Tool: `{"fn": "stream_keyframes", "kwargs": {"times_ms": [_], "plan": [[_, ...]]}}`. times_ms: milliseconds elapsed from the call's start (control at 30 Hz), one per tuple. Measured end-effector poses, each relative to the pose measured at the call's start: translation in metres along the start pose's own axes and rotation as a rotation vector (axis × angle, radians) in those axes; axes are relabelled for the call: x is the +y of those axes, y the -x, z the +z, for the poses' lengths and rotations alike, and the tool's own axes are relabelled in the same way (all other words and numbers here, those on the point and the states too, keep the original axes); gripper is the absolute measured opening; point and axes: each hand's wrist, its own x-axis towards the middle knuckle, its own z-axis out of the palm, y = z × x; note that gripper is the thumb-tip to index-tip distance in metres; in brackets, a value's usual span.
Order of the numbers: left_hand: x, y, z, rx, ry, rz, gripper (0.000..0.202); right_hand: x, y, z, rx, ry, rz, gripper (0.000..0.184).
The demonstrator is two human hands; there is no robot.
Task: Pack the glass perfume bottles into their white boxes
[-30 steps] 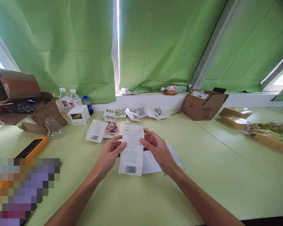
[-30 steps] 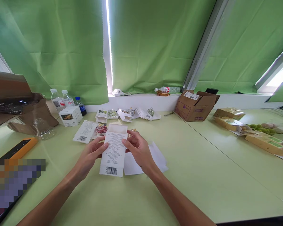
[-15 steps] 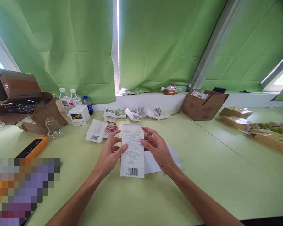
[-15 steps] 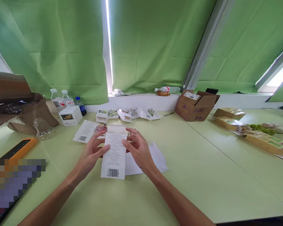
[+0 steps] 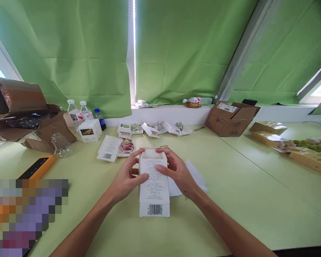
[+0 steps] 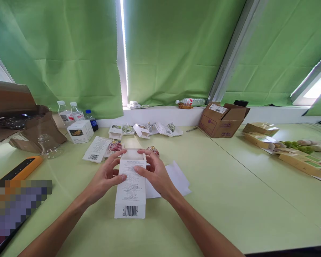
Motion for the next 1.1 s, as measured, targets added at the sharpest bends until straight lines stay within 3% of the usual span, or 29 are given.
{"fn": "stream_keyframes", "kwargs": {"times_ms": [267, 367, 500, 733, 900, 1000, 1100], "plan": [[0.001, -0.004, 0.002, 0.175, 0.088, 0.023, 0.057, 0.000, -0.003, -0.001, 0.103, -0.004, 0.018, 0.040], [0.001, -0.005, 0.002, 0.241, 0.110, 0.052, 0.058, 0.004, -0.005, -0.002, 0.123, 0.018, 0.010, 0.048], [0.001, -0.007, 0.002, 0.302, 0.117, 0.080, 0.062, 0.008, -0.007, -0.003, 0.130, 0.038, -0.002, 0.059], [0.001, -0.008, -0.001, 0.433, 0.052, 0.115, 0.054, 0.009, -0.007, -0.002, 0.123, 0.086, 0.006, 0.064], [-0.001, -0.009, -0.006, 0.524, 0.026, 0.127, 0.055, 0.008, -0.006, -0.001, 0.096, 0.149, 0.009, 0.054], [-0.003, -0.010, -0.007, 0.524, 0.022, 0.125, 0.061, 0.008, -0.004, 0.000, 0.054, 0.199, -0.007, 0.051], [-0.001, -0.010, -0.006, 0.405, 0.043, 0.100, 0.058, 0.010, -0.002, 0.002, 0.052, 0.322, -0.069, 0.050]]}}
